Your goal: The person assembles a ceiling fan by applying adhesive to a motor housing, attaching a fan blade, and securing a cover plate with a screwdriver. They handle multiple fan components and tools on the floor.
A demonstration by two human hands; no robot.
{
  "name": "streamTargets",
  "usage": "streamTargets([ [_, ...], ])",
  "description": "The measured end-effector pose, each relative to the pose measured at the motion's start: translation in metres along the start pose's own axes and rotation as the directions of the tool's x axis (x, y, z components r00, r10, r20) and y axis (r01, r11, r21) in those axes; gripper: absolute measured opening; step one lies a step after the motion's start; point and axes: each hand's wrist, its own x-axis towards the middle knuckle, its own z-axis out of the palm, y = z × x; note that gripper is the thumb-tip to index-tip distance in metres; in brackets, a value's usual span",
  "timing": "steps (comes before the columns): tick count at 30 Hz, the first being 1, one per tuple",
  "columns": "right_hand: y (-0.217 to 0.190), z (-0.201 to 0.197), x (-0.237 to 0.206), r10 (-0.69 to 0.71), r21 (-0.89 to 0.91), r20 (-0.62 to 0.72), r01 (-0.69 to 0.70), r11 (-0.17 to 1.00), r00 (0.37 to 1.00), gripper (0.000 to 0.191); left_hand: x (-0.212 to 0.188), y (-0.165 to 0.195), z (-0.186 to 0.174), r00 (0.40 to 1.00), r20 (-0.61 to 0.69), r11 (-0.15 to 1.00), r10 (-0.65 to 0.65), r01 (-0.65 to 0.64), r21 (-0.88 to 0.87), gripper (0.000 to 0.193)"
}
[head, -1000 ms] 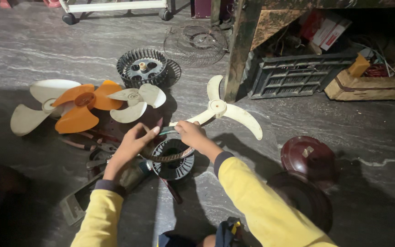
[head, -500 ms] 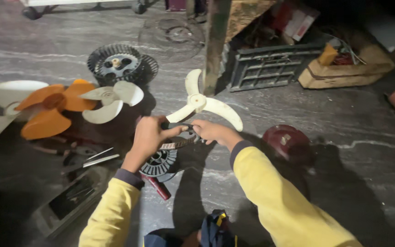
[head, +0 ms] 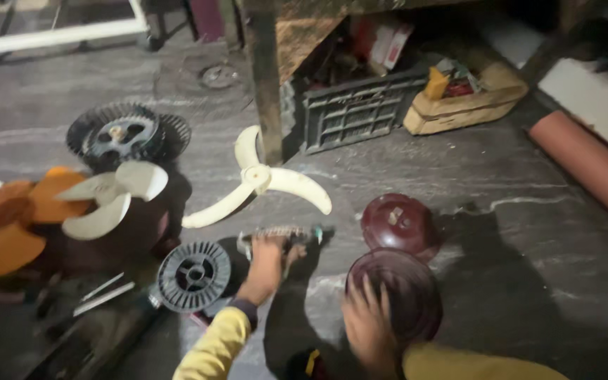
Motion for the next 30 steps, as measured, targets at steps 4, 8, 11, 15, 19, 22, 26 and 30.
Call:
streamTargets([
  [4,0.047,0.04,-0.089,0.35,-0.195,0.236,-0.309,0.931,0.907,0.036,-0.024,-0.014,0.063,0.974,0.072,0.944,0.217,-0.228,0.24,0.062],
  [8,0.071,0.047,-0.095,0.476,-0.247,0.186,-0.428,0.869,0.859,0.034,-0.014,-0.031,0.103,0.969,0.246,0.941,-0.034,-0.052,0.335,0.048],
  [11,0.073,0.031,-0.072,0.48,-0.234,0.012,-0.464,0.854,0.877,0.032,-0.008,-0.045,0.127,0.947,0.285,0.912,-0.146,0.017,0.41,0.055],
  [15,0.074,0.0,-0.002,0.471,-0.109,-0.286,-0.516,0.849,0.835,0.029,-0.015,-0.056,0.138,0.953,0.21,0.812,-0.218,0.058,0.58,0.023],
  [19,0.07,-0.011,0.055,0.635,0.449,-0.353,-0.471,0.759,0.687,0.036,-0.018,-0.033,0.152,0.892,0.271,0.849,-0.363,0.197,0.49,0.051],
  [22,0.067,0.01,0.097,0.805,0.718,-0.352,-0.415,0.559,0.477,0.038,-0.026,0.011,0.186,0.786,0.24,0.782,-0.569,0.608,-0.135,0.058],
  [26,0.06,0.038,0.097,0.742,0.693,-0.319,-0.39,0.607,0.589,0.039,-0.061,0.057,0.235,0.682,0.532,0.157,-0.501,0.676,-0.72,0.045],
  [30,0.057,0.04,0.072,0.752,0.569,-0.321,-0.517,0.639,0.576,0.045,-0.066,0.062,0.249,0.734,0.401,0.206,-0.548,0.583,-0.786,0.037],
])
